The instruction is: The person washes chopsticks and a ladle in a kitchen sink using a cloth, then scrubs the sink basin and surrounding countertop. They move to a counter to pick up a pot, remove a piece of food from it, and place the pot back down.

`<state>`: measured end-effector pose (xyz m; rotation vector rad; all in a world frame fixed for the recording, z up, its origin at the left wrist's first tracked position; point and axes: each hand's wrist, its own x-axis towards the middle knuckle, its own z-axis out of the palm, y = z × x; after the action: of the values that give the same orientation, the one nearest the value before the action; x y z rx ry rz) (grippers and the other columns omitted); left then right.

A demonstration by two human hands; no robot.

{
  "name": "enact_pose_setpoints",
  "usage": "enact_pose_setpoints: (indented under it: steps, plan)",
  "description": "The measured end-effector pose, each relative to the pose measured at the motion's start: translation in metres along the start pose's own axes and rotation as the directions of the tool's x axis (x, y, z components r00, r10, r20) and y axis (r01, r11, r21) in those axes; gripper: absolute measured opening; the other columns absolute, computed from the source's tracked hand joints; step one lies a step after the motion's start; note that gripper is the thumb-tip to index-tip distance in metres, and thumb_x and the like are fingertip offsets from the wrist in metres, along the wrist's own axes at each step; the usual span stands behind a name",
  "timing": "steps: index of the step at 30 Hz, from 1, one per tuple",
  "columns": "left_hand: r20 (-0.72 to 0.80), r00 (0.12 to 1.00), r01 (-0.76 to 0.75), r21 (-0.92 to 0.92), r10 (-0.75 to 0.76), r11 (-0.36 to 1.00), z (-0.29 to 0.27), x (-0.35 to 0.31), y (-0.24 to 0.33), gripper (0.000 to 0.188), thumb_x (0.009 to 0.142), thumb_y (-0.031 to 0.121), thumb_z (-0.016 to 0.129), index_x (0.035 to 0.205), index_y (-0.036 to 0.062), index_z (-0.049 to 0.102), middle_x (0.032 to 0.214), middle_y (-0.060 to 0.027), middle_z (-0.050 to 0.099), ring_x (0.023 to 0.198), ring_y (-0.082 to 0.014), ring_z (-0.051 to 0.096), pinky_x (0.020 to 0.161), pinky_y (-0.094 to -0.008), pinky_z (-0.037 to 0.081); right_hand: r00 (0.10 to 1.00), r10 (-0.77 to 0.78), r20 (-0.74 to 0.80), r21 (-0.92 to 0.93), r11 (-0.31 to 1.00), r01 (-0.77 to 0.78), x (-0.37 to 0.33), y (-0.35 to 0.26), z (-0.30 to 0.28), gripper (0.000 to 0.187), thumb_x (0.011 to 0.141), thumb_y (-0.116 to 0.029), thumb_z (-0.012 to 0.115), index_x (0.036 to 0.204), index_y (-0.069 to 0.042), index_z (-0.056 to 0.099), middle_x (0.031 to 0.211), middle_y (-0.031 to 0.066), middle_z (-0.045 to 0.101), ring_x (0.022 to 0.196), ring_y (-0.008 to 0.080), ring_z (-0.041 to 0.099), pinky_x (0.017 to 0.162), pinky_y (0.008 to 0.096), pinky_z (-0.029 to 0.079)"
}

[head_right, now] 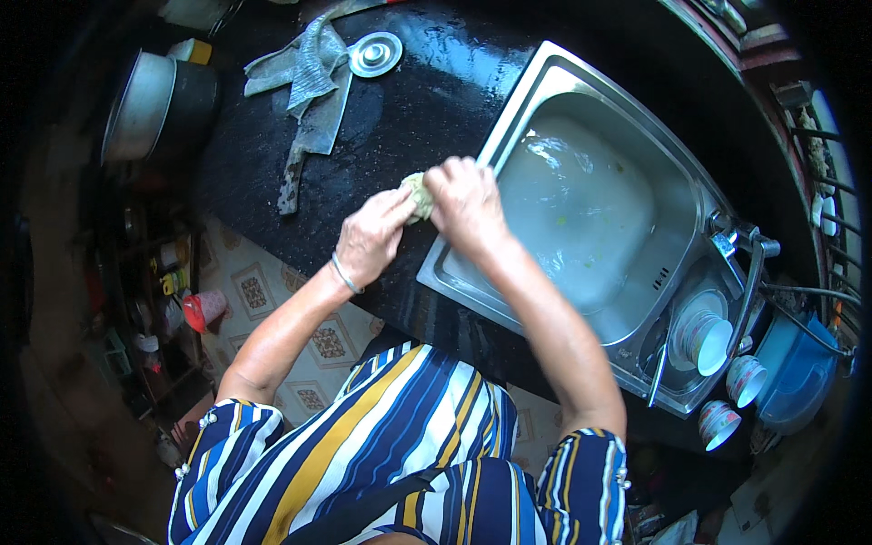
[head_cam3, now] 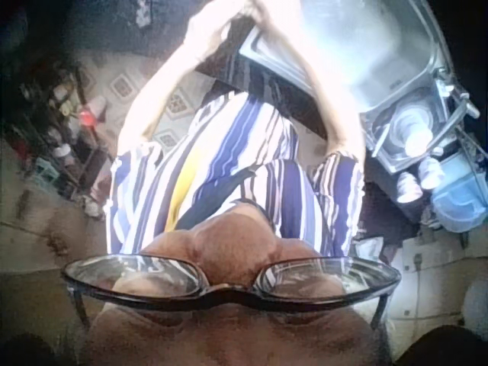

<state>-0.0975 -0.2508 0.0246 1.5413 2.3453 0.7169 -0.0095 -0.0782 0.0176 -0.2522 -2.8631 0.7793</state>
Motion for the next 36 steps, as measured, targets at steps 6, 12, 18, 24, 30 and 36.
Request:
enact_pose_setpoints:
  steps: [6,12,18,24,30,36]
  plan:
    - [-0.233,0.971,0.011,0.291,0.060,0.957,-0.008,0.094,-0.043,0.018,0.078,0.001,0.061,0.096,0.0029,0.063,0.104,-0.0128,0.060,0.095,-0.0315,0.060,0.082,-0.0404,0.051,0.964,-0.127,-0.235,-0.277,0.959,0.059,0.114,0.056,-0.003,0.023,0.084,-0.004,0.059,0.104,-0.014,0.064,0.103,0.0091,0.063,0.106,0.0305,0.058,0.087,0.0433,0.045]
    - [-0.014,0.991,0.134,0.034,-0.134,0.990,0.017,0.006,0.025,0.026,0.073,0.005,0.067,0.099,0.0036,0.062,0.096,-0.0164,0.057,0.091,-0.0316,0.060,0.081,-0.0401,0.053,0.943,-0.330,0.050,0.054,0.944,0.327,0.041,0.030,0.002,0.011,0.076,-0.008,0.067,0.086,-0.009,0.063,0.093,0.0080,0.058,0.100,0.0274,0.056,0.083,0.0403,0.047]
    - [-0.138,0.975,0.083,-0.497,-0.173,0.864,0.051,0.042,0.104,0.013,0.081,0.000,0.061,0.094,0.0014,0.062,0.094,-0.0142,0.059,0.085,-0.0280,0.063,0.076,-0.0376,0.054,0.858,-0.047,0.511,-0.314,0.919,0.238,0.062,0.057,-0.078,0.007,0.067,-0.006,0.073,0.073,-0.007,0.071,0.082,0.0077,0.062,0.083,0.0226,0.061,0.071,0.0332,0.054]
    - [-0.345,0.939,0.061,0.203,0.013,0.977,0.053,0.113,0.009,0.006,0.081,0.009,0.057,0.083,0.0055,0.062,0.086,-0.0128,0.062,0.084,-0.0288,0.061,0.078,-0.0390,0.051,0.939,-0.094,-0.332,-0.330,0.944,-0.022,0.064,0.120,-0.025,0.023,0.090,-0.016,0.057,0.109,-0.007,0.065,0.111,0.0152,0.064,0.102,0.0332,0.062,0.092,0.0389,0.049]
    - [0.146,0.982,0.113,0.063,-0.121,0.992,0.004,-0.059,0.025,0.022,0.083,0.012,0.063,0.103,0.0040,0.058,0.084,-0.0115,0.056,0.080,-0.0288,0.056,0.071,-0.0400,0.048,0.983,-0.053,-0.176,-0.114,0.993,0.033,-0.028,-0.027,0.028,0.040,0.076,-0.030,0.069,0.100,0.001,0.066,0.119,0.0185,0.059,0.117,0.0300,0.054,0.103,0.0416,0.039]
    - [0.754,0.539,0.624,-0.058,-0.376,0.779,-0.044,-0.117,0.063,0.034,0.088,0.027,0.063,0.107,-0.0011,0.067,0.089,-0.0154,0.066,0.076,-0.0279,0.063,0.071,-0.0360,0.050,0.950,-0.287,0.126,0.291,0.926,0.241,-0.132,-0.074,0.040,0.036,0.067,-0.011,0.072,0.101,-0.004,0.066,0.123,0.0131,0.057,0.121,0.0246,0.050,0.107,0.0433,0.034]
